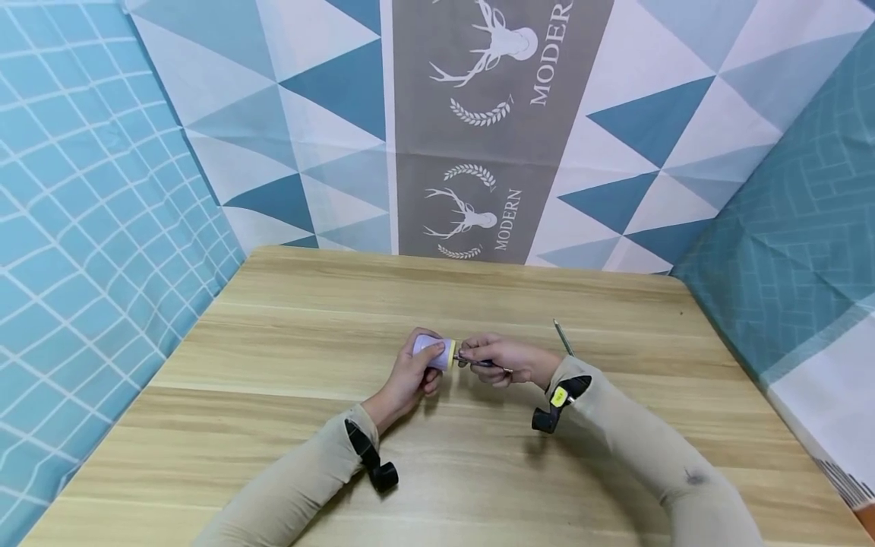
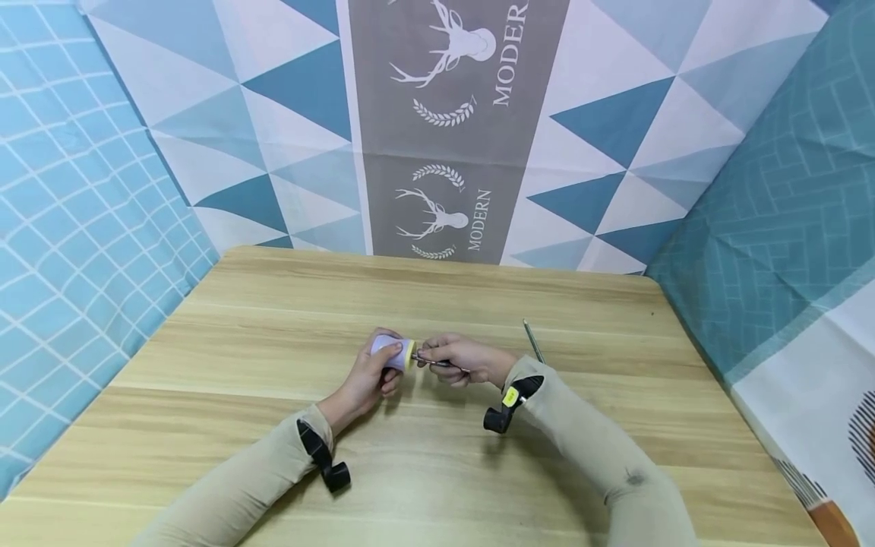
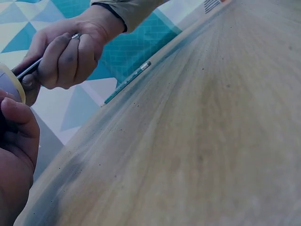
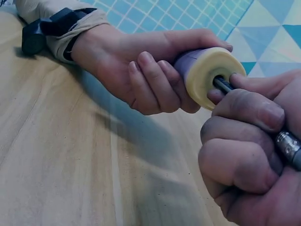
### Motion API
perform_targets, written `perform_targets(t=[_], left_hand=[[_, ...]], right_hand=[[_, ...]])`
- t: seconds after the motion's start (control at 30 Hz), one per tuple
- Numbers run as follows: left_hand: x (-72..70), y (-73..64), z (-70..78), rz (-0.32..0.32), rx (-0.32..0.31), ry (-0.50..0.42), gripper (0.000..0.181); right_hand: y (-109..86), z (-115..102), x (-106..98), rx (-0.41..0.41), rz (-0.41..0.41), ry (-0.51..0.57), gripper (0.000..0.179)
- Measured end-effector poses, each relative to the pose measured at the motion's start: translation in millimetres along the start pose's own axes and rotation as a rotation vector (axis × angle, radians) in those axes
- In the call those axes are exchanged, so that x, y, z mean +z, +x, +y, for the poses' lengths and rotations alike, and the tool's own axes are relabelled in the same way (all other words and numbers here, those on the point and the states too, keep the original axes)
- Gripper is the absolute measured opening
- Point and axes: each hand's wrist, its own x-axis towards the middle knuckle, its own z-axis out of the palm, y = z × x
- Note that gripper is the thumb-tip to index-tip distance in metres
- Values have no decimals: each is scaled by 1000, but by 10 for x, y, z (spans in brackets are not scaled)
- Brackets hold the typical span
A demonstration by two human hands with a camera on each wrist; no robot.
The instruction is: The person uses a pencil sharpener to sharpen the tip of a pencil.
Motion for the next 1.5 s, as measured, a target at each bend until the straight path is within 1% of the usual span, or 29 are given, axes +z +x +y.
perform_targets(t=[0.07,0.13,0.2,0.27,0.33,0.37,0.47,0.5,0.6,0.67,0.7,0.73,0.8,0.83,0.87,0.9,0.93,1.0,1.07,1.17,1.23,1.3,1.4,1.5], left_hand=[[5,-1,-2,-1,-3,6,13],[9,1,-2,-4,-2,8,13],[10,3,-4,-5,-1,8,13],[9,6,-5,-2,-3,6,13],[6,8,-5,3,-9,10,14],[5,10,-5,10,-11,10,14],[-2,17,-4,29,-14,3,13],[-6,19,-3,32,-13,-1,12],[-19,23,8,30,-12,-8,12],[-25,20,14,24,-12,-11,11],[-28,18,15,23,-11,-11,11],[-29,16,15,25,-11,-13,11],[-27,16,8,31,-11,-18,10],[-24,17,2,29,-12,-20,10],[-21,16,-4,26,-15,-22,11],[-17,14,-9,22,-20,-22,11],[-13,12,-15,16,-24,-22,12],[-8,6,-25,3,-28,-18,13],[6,2,-32,-6,-30,-9,13],[16,2,-37,-18,-33,4,13],[19,0,-37,-27,-37,7,13],[17,-4,-38,-38,-39,7,14],[16,-14,-42,-56,-36,-1,16],[4,-17,-33,-69,-28,-1,17]], right_hand=[[-4,17,-17,3,-16,12,19],[-10,20,-27,1,2,-32,19],[-21,6,-22,-14,52,-129,22],[-40,-22,5,-50,136,-279,26],[-71,-53,54,-126,238,-486,27],[-88,-67,85,-175,285,-600,24],[-131,-75,180,-336,395,-1014,18],[-135,-65,207,-412,414,-1165,20],[-90,20,222,-692,458,-1586,25],[-44,76,200,-860,496,-1825,13],[-24,94,188,-929,517,-1926,6],[-6,109,173,-974,533,-2008,9],[11,111,163,-1005,539,-2127,29],[14,111,161,-1008,533,-2161,35],[16,109,163,-1009,524,-2168,37],[18,107,166,-1000,515,-2152,37],[19,111,164,-979,498,-2112,34],[18,113,165,-911,456,-1972,24],[3,96,170,-813,403,-1750,18],[-19,49,175,-644,337,-1387,17],[-27,5,174,-534,301,-1165,17],[-34,-38,166,-406,269,-974,16],[-43,-87,140,-206,212,-649,16],[-32,-106,94,-37,156,-336,17]])
